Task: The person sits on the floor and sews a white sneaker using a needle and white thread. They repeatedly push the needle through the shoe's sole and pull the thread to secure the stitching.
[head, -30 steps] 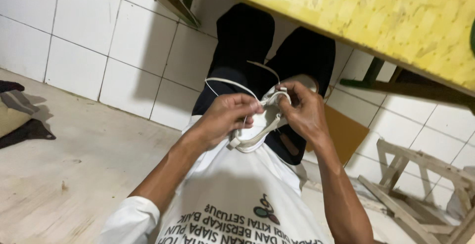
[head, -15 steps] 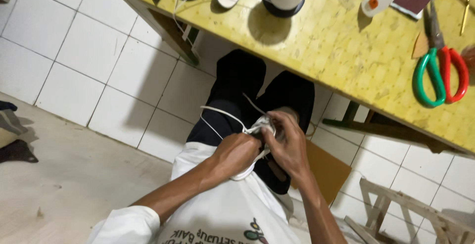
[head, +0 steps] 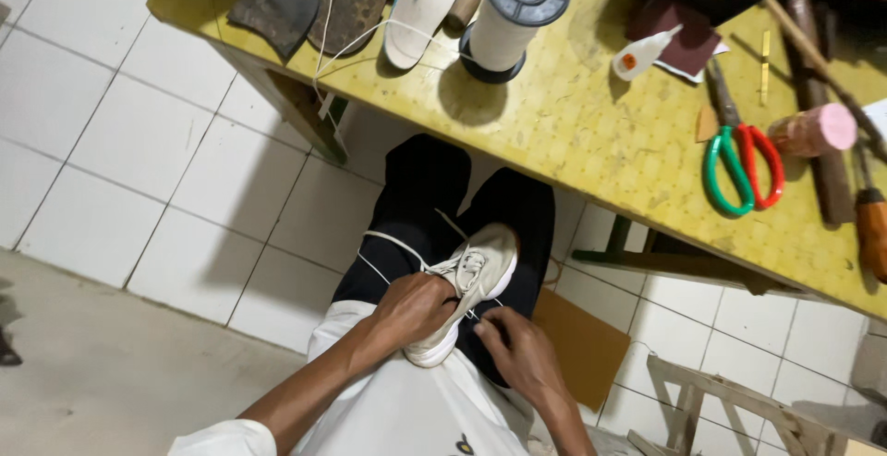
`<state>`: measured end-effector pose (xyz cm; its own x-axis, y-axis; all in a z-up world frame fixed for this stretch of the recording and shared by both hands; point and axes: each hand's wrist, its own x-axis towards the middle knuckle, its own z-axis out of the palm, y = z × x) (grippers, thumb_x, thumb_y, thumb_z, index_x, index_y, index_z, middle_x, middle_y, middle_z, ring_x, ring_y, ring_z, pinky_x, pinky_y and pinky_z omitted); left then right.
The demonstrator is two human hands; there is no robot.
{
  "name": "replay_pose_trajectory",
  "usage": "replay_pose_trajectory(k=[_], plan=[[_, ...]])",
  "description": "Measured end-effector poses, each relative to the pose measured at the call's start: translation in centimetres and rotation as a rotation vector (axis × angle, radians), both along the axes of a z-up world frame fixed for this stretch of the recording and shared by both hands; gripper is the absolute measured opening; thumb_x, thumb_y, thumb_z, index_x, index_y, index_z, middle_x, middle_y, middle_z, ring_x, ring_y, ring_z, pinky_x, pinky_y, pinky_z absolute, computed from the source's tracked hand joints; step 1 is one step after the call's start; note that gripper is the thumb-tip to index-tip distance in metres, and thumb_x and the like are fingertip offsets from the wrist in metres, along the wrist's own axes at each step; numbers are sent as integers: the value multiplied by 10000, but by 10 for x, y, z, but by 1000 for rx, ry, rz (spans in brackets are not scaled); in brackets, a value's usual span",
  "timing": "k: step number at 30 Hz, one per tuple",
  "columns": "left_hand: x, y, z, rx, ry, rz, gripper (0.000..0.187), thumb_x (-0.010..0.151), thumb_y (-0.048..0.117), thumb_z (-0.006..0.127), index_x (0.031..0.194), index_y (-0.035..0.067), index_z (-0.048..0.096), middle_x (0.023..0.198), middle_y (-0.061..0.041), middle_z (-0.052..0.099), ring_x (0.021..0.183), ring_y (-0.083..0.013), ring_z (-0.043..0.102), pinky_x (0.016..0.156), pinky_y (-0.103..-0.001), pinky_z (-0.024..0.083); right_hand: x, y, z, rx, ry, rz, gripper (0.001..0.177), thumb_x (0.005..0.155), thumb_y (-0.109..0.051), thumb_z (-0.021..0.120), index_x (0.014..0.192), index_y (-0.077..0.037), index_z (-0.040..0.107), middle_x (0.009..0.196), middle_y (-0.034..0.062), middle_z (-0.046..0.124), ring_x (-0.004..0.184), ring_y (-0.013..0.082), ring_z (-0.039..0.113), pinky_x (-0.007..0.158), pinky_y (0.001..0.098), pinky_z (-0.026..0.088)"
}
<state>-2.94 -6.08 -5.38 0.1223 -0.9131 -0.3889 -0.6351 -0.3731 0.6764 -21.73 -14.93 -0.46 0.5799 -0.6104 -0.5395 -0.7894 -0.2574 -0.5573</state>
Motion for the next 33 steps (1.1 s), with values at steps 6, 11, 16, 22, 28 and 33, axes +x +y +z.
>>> replay_pose_trajectory(k=[6, 11, 16, 22, 28, 33], plan=[[0, 9, -1, -61, 26, 12, 207, 882, 149, 550, 706, 46, 585, 676, -123, 664, 618, -348, 643, 549, -471, 448, 2, 7, -23, -21, -48, 168, 201, 1012, -345, 544, 1009, -168, 641, 832, 27, 714, 735, 245, 648, 659, 397, 441], [-2, 17, -4, -38, -4, 18, 239, 889, 134, 553, 669, 41, 550, 683, -111, 659, 630, -328, 647, 560, -465, 468, -4, 22, -21, -65, -75, 133, 205, 1011, -331, 541, 1042, -164, 656, 934, 14, 738, 795, 226, 670, 671, 397, 457], [1, 15, -5, -72, -14, -67, 186, 848, 175, 549, 735, 49, 626, 820, -156, 722, 776, -410, 679, 613, -503, 482, -10, 36, -23, -137, -144, 20, 237, 982, -358, 558, 1051, -184, 702, 871, -22, 766, 732, 182, 674, 663, 372, 460], [0, 13, 7, -32, -1, -19, 214, 850, 221, 552, 721, 53, 587, 823, -137, 726, 771, -384, 676, 632, -475, 474, -16, 44, -38, -167, -141, -79, 236, 966, -398, 549, 1039, -237, 705, 932, -55, 794, 860, 203, 734, 728, 377, 493], [1, 0, -2, 35, -85, -120, 314, 871, 344, 547, 886, 73, 706, 1019, -167, 740, 972, -429, 682, 746, -507, 529, -23, 40, -67, -228, -234, -38, 207, 964, -371, 558, 1018, -231, 700, 993, -41, 814, 926, 218, 746, 778, 368, 506], [1, 1, 8, 131, -91, -110, 292, 848, 332, 573, 954, 100, 714, 1041, -163, 738, 981, -408, 687, 770, -479, 535, -24, 35, -80, -175, -224, -11, 249, 960, -417, 543, 1036, -251, 713, 1022, -42, 813, 966, 220, 742, 801, 369, 504]])
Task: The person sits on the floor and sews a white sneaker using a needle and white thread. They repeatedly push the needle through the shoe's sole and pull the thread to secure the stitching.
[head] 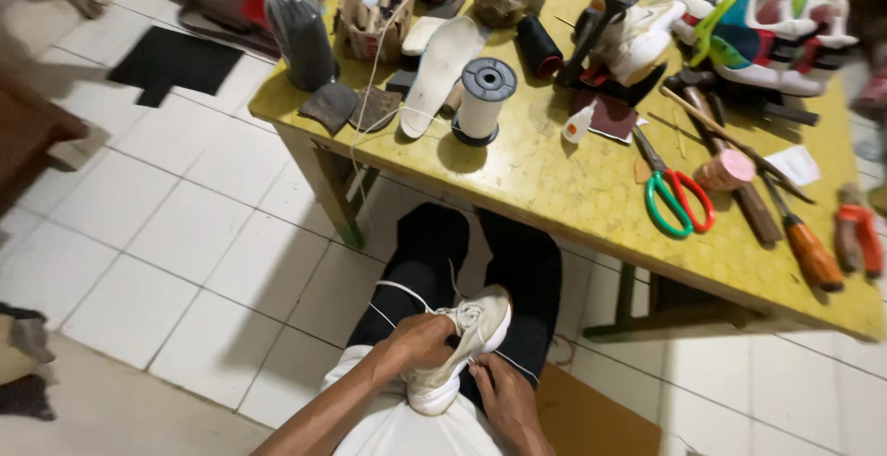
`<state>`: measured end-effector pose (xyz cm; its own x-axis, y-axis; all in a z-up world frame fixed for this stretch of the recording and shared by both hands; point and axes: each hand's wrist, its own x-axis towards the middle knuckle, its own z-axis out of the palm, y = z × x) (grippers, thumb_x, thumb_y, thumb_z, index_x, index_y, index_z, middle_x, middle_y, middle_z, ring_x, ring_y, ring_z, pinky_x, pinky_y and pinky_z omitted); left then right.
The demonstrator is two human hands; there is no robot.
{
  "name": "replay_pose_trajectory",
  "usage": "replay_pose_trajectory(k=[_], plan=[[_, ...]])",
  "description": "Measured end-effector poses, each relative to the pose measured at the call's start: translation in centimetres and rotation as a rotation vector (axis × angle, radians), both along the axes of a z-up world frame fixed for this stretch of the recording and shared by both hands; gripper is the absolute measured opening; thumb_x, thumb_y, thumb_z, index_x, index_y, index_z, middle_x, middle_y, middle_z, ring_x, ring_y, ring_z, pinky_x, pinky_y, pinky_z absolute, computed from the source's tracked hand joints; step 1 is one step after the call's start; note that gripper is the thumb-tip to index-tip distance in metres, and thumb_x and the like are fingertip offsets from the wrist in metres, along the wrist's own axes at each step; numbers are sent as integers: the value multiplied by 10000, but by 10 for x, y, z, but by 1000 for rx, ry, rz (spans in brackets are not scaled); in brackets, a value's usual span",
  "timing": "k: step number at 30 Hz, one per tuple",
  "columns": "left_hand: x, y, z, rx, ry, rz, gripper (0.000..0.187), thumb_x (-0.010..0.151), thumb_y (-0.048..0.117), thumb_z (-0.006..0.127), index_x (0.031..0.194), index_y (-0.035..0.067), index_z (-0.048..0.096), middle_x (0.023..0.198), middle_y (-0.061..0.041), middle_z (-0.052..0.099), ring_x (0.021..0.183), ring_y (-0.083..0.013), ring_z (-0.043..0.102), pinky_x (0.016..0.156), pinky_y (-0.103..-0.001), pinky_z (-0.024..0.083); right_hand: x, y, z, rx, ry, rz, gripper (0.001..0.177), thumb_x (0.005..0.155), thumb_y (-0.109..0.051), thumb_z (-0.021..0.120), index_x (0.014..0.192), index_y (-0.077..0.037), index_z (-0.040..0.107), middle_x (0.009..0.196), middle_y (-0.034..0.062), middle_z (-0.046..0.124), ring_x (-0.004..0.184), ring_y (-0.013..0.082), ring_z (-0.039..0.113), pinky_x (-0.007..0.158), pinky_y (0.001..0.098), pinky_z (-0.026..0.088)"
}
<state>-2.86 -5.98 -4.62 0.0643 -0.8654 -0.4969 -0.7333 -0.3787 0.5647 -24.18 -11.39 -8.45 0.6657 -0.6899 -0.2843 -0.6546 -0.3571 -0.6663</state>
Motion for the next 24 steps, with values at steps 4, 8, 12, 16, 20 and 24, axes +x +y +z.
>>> replay_pose_trajectory(k=[4, 8, 12, 16, 20, 24], plan=[[-3, 8, 7, 48, -18, 95, 306, 815, 308, 516, 939, 92, 694, 1058, -170, 736, 976, -425, 679, 767, -483, 531, 1, -1, -13, 12, -39, 39, 258, 971, -432, 525, 1040, -268, 712, 1004, -75, 806, 944, 190, 754, 767, 357, 507], [-15, 14, -2, 110, -102, 151, 352, 852, 317, 524, 965, 49, 721, 1061, -177, 743, 987, -423, 692, 765, -497, 546, -1, -4, -25, 56, -11, 80, 261, 966, -462, 515, 1044, -294, 699, 1035, -57, 802, 980, 236, 743, 773, 400, 507], [-30, 23, 3, 174, -167, 155, 325, 851, 284, 515, 926, 24, 697, 1028, -205, 731, 967, -449, 678, 767, -537, 538, -1, -8, -11, 157, 8, 154, 239, 965, -449, 517, 998, -280, 684, 983, -41, 801, 940, 245, 743, 757, 410, 499], [-48, 30, 5, 137, -212, 162, 268, 868, 248, 590, 912, 14, 712, 941, -231, 723, 858, -503, 672, 673, -589, 528, 0, -21, 2, 274, 102, 298, 223, 1002, -410, 520, 908, -216, 579, 886, 42, 744, 878, 301, 701, 746, 427, 465], [-60, 28, -11, 134, -220, 202, 281, 892, 245, 572, 845, -4, 694, 873, -227, 717, 798, -506, 669, 635, -591, 515, -5, -30, -29, 295, 40, 376, 210, 1009, -344, 534, 884, -176, 522, 808, 113, 699, 848, 383, 676, 721, 466, 434], [-54, 11, -1, 150, -151, 222, 294, 937, 272, 551, 932, 14, 691, 946, -236, 709, 845, -521, 655, 681, -604, 510, -10, -34, -40, 340, -14, 349, 208, 1044, -340, 501, 933, -166, 522, 807, 78, 728, 815, 346, 714, 718, 446, 457]])
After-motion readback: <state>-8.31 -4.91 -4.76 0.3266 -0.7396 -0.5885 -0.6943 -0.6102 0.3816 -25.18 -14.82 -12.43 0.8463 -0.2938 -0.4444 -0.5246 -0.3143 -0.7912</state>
